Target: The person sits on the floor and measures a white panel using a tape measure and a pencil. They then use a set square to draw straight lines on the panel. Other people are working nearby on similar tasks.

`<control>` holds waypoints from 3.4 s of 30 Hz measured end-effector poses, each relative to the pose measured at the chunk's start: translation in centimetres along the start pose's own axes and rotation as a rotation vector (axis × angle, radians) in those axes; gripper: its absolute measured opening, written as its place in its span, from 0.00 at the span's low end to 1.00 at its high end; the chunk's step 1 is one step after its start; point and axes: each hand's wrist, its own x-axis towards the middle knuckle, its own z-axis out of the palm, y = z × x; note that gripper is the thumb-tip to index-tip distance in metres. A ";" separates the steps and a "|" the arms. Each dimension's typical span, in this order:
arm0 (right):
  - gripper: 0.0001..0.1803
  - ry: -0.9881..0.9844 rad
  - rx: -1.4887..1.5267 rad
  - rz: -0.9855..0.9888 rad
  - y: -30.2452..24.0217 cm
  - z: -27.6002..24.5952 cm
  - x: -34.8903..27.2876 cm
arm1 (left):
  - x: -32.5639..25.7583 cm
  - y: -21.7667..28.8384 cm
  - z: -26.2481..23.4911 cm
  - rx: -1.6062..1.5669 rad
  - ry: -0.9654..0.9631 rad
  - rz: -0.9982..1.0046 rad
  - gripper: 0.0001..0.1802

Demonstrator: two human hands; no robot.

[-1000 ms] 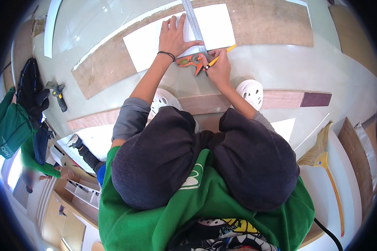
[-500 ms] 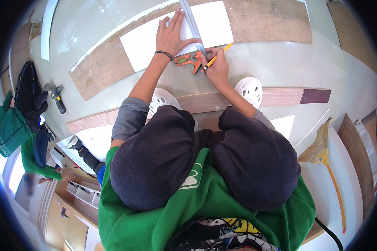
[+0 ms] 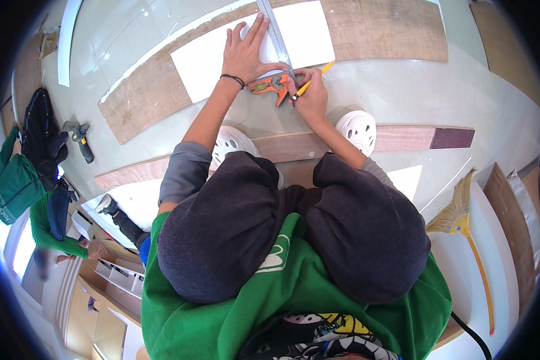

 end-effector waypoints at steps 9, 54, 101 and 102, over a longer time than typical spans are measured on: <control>0.16 0.020 0.031 0.031 0.3 0.5 -0.2 | 0.1 0.2 -0.5 0.041 -0.002 -0.010 0.69; 0.19 0.023 0.097 0.059 0.1 0.2 0.3 | 0.1 0.1 0.0 0.039 -0.064 -0.049 0.70; 0.14 -0.137 0.069 -0.338 -3.7 -0.2 11.8 | 0.4 0.5 -0.9 0.069 -0.083 -0.081 0.69; 0.15 -0.148 0.069 -0.342 -3.5 -0.1 12.1 | 0.4 0.4 -0.8 0.075 -0.075 -0.077 0.69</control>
